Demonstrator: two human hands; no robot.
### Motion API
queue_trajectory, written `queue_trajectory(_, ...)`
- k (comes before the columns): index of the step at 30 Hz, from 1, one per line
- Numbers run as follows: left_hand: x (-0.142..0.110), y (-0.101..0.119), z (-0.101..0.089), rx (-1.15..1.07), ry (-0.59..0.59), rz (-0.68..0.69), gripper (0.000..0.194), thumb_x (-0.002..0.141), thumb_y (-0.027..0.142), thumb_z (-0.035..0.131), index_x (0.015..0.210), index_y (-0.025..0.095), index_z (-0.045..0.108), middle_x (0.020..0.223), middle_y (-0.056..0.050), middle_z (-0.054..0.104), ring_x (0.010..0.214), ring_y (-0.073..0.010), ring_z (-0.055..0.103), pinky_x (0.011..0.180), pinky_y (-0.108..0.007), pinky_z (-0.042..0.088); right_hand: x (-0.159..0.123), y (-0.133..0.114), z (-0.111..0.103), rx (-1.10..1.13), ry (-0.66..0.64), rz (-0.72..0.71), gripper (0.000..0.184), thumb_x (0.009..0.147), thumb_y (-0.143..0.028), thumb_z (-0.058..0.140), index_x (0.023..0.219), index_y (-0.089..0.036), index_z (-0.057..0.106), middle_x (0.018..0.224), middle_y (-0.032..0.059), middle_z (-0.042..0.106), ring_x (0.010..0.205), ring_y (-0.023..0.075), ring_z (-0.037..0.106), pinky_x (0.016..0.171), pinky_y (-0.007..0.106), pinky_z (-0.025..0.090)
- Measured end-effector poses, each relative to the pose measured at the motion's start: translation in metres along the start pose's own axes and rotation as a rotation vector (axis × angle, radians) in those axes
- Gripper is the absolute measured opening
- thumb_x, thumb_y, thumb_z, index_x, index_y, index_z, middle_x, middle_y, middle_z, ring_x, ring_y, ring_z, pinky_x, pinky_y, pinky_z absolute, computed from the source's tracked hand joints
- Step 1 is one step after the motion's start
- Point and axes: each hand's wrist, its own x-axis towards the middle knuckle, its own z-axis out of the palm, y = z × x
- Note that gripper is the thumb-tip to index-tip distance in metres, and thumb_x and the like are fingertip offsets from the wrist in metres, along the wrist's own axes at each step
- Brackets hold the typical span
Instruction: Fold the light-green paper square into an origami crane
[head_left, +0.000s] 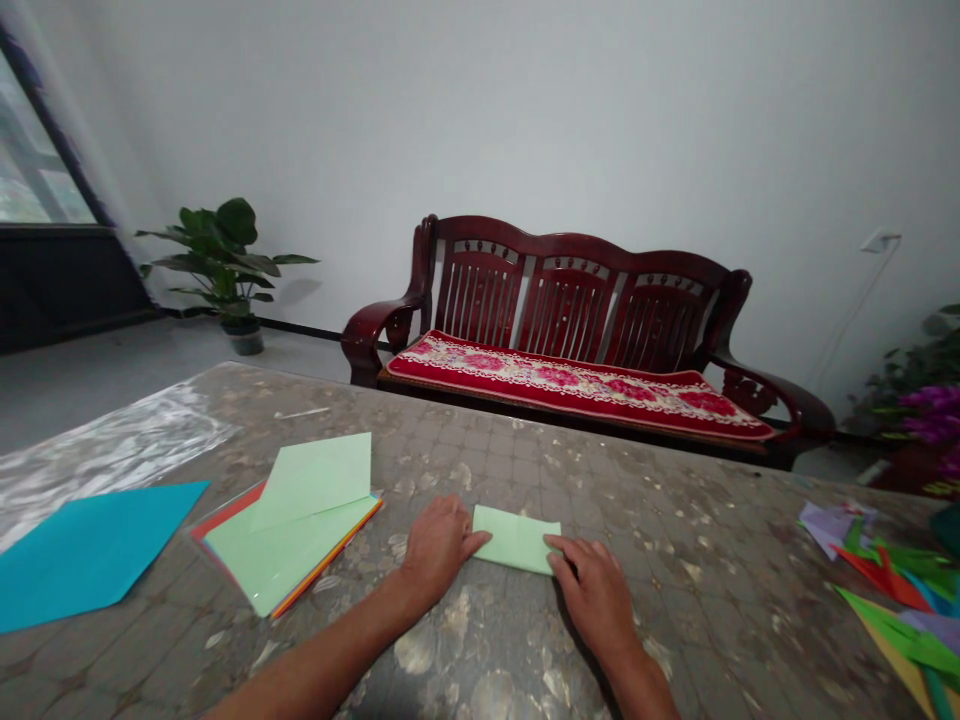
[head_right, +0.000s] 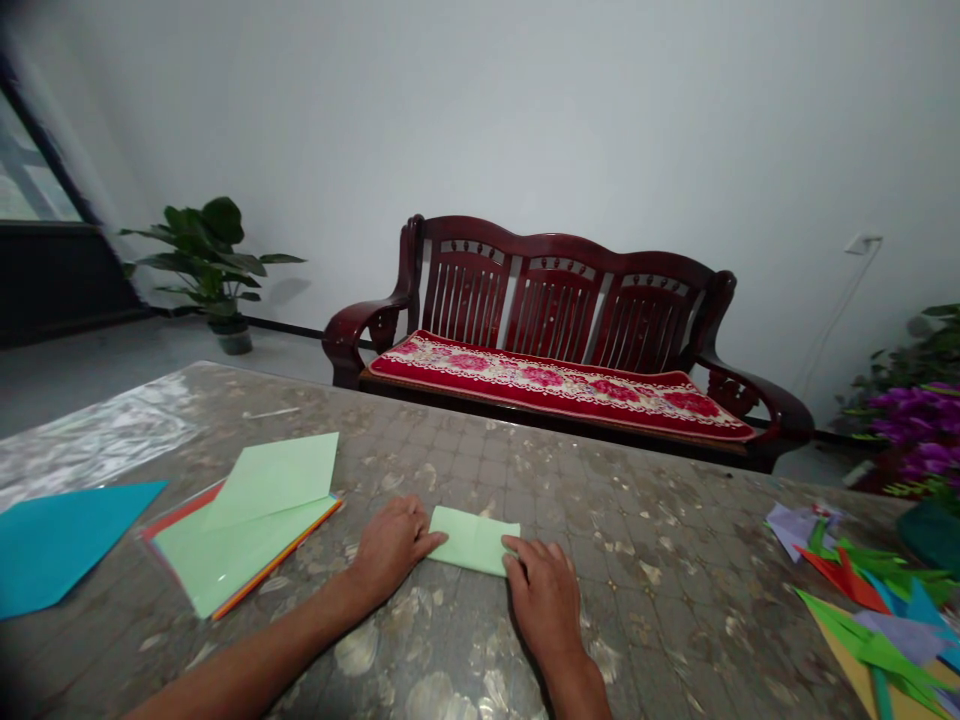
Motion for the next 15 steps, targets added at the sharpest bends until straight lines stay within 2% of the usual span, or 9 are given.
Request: queue_trajectory(15,0.0001,0.0047,-0.0047,0.059,-0.013,-0.012,0.032,0.091,0.043,0.057,0.075,0.018,0.068,0.092,-0.009,0.066,0.09,-0.0259,0.06,0.079,-0.034,0.042,0.0025,-0.0006,0.0075,-0.119,-0.008,0.008,0.027,0.092,-0.025,0.05,0.107,-0.028,0.073,0.092,0.0038,0.073,0.088,0.0236,0.062,0.079,0.035,0.042)
